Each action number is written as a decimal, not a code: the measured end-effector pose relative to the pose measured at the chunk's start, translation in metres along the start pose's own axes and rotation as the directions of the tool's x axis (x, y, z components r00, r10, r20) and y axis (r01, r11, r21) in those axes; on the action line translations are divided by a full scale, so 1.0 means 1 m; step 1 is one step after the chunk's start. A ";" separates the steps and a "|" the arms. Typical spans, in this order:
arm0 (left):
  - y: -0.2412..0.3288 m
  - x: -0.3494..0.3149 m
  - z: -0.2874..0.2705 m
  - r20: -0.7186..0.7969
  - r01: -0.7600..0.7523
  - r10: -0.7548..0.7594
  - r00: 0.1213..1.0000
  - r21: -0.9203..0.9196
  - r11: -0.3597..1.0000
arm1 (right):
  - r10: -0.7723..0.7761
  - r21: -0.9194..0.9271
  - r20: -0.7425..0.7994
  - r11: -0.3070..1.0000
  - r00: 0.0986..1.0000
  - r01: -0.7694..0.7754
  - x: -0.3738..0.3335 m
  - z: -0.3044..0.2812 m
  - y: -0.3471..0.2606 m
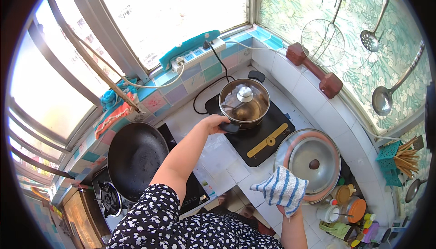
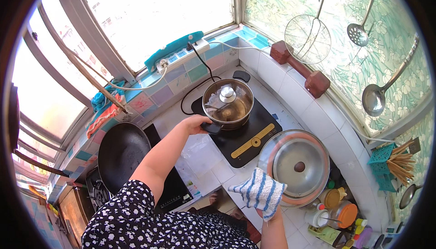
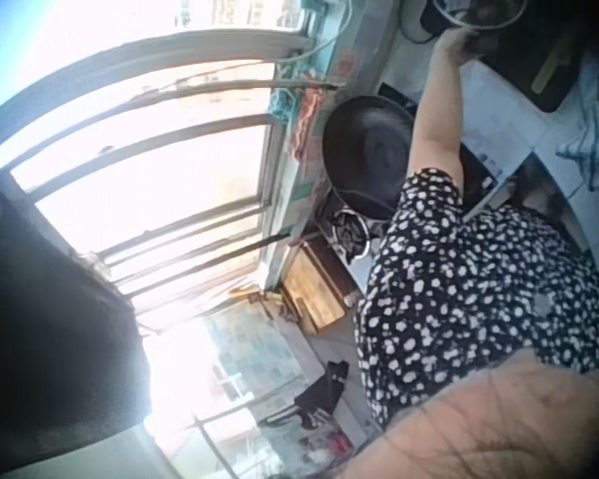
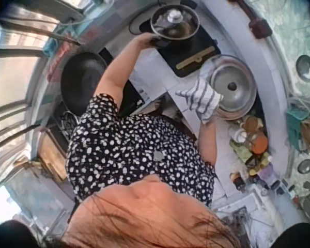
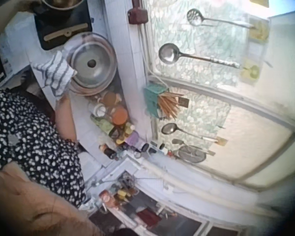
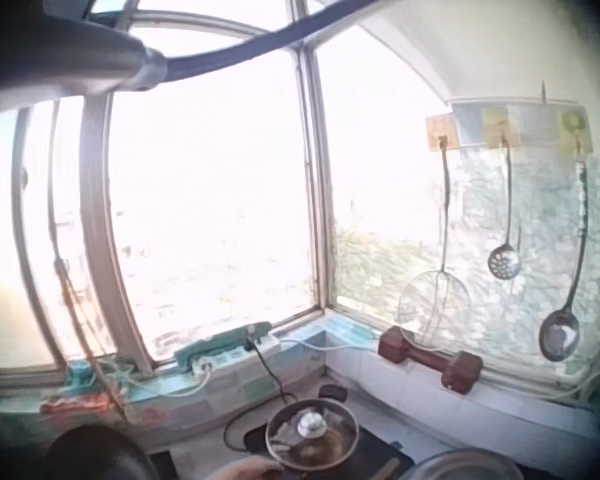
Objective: The person cleans the kitchen stove and surrounding surfaces using a cloth. They wipe the gas burners, the stovetop, a wok, a pot lid, and a wooden cutting board. The person also rinses the cloth at the sink and wrings it out before continuing to wipe various items.
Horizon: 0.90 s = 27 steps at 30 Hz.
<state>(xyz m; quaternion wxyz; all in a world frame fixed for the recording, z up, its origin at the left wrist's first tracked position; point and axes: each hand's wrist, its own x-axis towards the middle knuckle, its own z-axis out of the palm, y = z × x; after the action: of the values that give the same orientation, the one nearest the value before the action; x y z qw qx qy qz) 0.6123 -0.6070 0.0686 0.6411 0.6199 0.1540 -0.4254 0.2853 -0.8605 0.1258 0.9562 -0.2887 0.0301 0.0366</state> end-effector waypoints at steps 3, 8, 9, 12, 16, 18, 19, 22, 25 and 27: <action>0.006 -0.017 0.023 -0.007 0.104 -0.106 0.994 -0.120 0.987 | -0.028 0.001 -0.030 1.000 0.999 0.029 0.026 -0.003 0.011; -0.004 -0.004 0.032 -0.061 -0.033 0.017 0.998 -0.271 0.962 | -0.100 -0.428 -0.140 0.903 0.985 0.030 0.072 -0.106 0.092; -0.002 -0.015 0.026 -0.074 -0.052 0.034 0.997 -0.258 0.965 | -0.179 -0.650 -0.120 0.758 0.976 0.059 0.086 -0.103 0.096; -0.002 -0.043 -0.003 -0.043 -0.092 0.085 0.995 -0.242 0.966 | -0.341 -0.997 0.034 0.055 0.939 0.056 0.156 -0.060 0.103; 0.013 -0.117 -0.010 -0.069 -0.169 0.160 0.985 -0.146 0.975 | -0.270 -0.881 -0.225 -0.354 0.936 -0.314 0.189 -0.054 0.142; 0.009 -0.142 -0.025 -0.120 -0.160 0.143 0.982 -0.143 0.977 | -0.311 -0.813 -0.178 -0.489 0.934 -0.318 0.199 -0.067 0.156; 0.016 -0.163 -0.014 -0.134 -0.183 0.167 0.977 -0.120 0.976 | -0.343 -0.791 -0.173 -0.510 0.923 -0.338 0.208 -0.072 0.153; 0.004 -0.192 -0.034 -0.163 -0.194 0.175 0.971 -0.109 0.975 | -0.385 -0.743 -0.159 -0.560 0.909 -0.367 0.233 -0.076 0.139; 0.004 -0.208 -0.038 -0.145 -0.198 0.177 0.973 -0.138 0.970 | -0.430 -0.711 -0.192 -0.559 0.882 -0.428 0.265 -0.081 0.118; 0.001 -0.215 -0.042 -0.166 -0.166 0.138 0.976 -0.169 0.972 | -0.443 -0.709 -0.188 -0.556 0.877 -0.433 0.291 -0.090 0.105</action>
<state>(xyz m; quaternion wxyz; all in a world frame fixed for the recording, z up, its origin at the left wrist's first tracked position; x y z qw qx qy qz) 0.5003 -0.4923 0.2173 0.7119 0.5998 0.1929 -0.3102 0.5623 -0.8075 -0.0293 0.1209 -0.9683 0.2154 -0.0366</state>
